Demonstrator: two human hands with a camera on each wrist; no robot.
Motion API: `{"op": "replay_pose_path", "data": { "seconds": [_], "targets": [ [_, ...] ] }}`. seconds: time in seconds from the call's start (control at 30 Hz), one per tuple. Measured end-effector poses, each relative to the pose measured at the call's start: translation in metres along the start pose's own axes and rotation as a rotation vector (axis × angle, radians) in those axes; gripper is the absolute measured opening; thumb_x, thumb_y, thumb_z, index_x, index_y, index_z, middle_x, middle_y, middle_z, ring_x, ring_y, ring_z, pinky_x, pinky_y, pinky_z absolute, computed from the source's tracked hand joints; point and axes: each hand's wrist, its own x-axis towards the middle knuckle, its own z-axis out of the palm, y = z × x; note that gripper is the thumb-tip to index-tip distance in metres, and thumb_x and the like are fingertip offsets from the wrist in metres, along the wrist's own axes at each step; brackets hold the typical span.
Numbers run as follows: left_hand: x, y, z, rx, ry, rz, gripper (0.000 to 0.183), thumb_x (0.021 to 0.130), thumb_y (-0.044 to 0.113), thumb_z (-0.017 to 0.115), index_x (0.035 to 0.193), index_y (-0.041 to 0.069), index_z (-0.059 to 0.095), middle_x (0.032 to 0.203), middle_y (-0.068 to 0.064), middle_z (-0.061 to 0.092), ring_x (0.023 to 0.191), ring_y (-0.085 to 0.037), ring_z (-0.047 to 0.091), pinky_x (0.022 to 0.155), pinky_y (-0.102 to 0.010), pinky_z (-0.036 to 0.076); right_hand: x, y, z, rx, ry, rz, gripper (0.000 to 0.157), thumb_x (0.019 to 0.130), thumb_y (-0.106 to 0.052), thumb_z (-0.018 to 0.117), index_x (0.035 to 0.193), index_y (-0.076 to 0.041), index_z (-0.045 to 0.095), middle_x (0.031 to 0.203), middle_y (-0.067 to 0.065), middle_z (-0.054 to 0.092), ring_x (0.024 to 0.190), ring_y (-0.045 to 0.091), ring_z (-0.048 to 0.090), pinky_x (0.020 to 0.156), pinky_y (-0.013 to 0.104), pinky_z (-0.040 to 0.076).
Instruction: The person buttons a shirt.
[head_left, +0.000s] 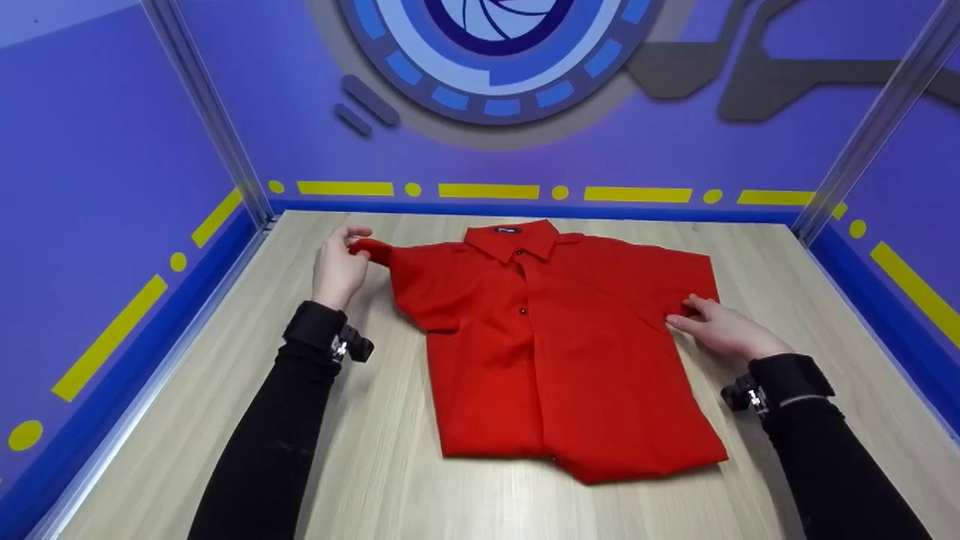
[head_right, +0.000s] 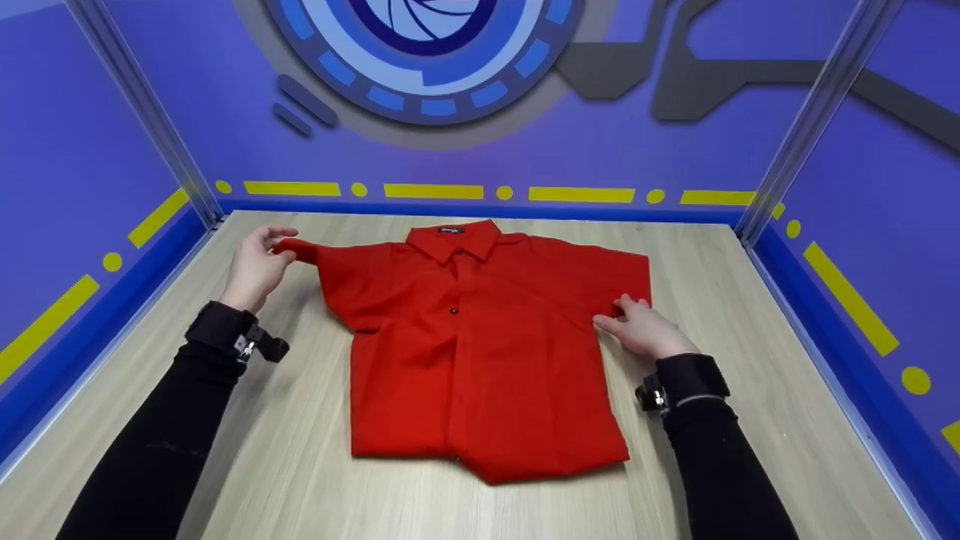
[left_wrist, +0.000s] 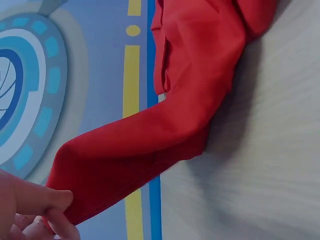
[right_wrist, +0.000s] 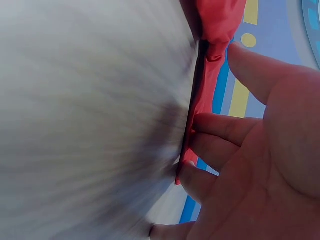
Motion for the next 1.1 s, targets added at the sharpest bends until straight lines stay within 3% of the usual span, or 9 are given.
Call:
{"op": "replay_pose_path", "data": {
  "seconds": [0.2,0.47,0.7,0.8,0.87,0.97,1.1],
  "targets": [
    [0.002,-0.008,-0.004,-0.182,-0.104,-0.072,0.034,0.096,0.014,0.054,0.130,0.012,0.052,0.105,-0.016,0.065,0.088,-0.022,0.051,0.069,-0.027,0.035,0.000,0.000,0.000,-0.001,0.000,0.004,0.095,0.093,-0.064,0.045,0.151,0.005,0.017,0.154,0.031,0.020,0.142,0.051,0.016,0.112,0.065,0.015],
    [-0.001,-0.011,-0.010,0.005,-0.101,-0.015,0.029,0.096,0.018,0.057,0.124,0.013,0.059,0.109,-0.011,0.069,0.094,-0.023,0.058,0.070,-0.029,0.040,0.000,0.001,0.001,-0.006,0.006,0.010,0.094,0.093,-0.064,0.045,0.151,0.005,0.018,0.154,0.032,0.020,0.141,0.051,0.017,0.112,0.066,0.015],
    [0.001,-0.014,-0.012,-0.136,-0.111,-0.034,0.028,0.099,0.014,0.052,0.127,0.012,0.056,0.109,-0.013,0.068,0.083,-0.019,0.061,0.061,-0.022,0.039,-0.001,0.001,0.002,0.003,0.014,-0.004,0.092,0.094,-0.060,0.046,0.151,0.006,0.018,0.154,0.033,0.018,0.142,0.053,0.014,0.112,0.065,0.014],
    [0.002,-0.014,-0.014,-0.205,-0.144,-0.090,0.027,0.100,0.014,0.051,0.127,0.012,0.055,0.113,-0.014,0.065,0.077,-0.017,0.069,0.058,-0.018,0.048,-0.002,0.000,0.002,0.005,0.013,-0.001,0.092,0.094,-0.061,0.047,0.151,0.006,0.017,0.154,0.033,0.017,0.142,0.053,0.013,0.112,0.065,0.014],
    [0.002,-0.014,-0.013,-0.225,-0.155,-0.104,0.026,0.099,0.013,0.052,0.125,0.010,0.056,0.115,-0.015,0.064,0.078,-0.019,0.071,0.062,-0.021,0.055,-0.002,0.000,0.003,0.004,0.013,0.000,0.093,0.094,-0.061,0.047,0.151,0.005,0.018,0.155,0.033,0.018,0.142,0.052,0.015,0.112,0.065,0.015],
    [0.004,-0.014,-0.012,-0.234,-0.112,-0.073,0.024,0.098,0.011,0.053,0.120,0.005,0.060,0.114,-0.018,0.065,0.090,-0.019,0.070,0.073,-0.026,0.058,-0.003,0.000,0.003,0.006,0.014,-0.001,0.093,0.094,-0.061,0.047,0.151,0.005,0.018,0.155,0.033,0.018,0.141,0.052,0.015,0.112,0.065,0.015],
    [0.007,-0.013,-0.013,-0.225,-0.029,-0.001,0.025,0.094,0.011,0.058,0.117,0.003,0.064,0.111,-0.017,0.069,0.096,-0.022,0.069,0.078,-0.026,0.057,-0.002,0.001,0.003,0.000,0.021,-0.002,0.092,0.094,-0.061,0.047,0.151,0.005,0.018,0.155,0.032,0.018,0.141,0.052,0.016,0.112,0.065,0.015]
  ]
}}
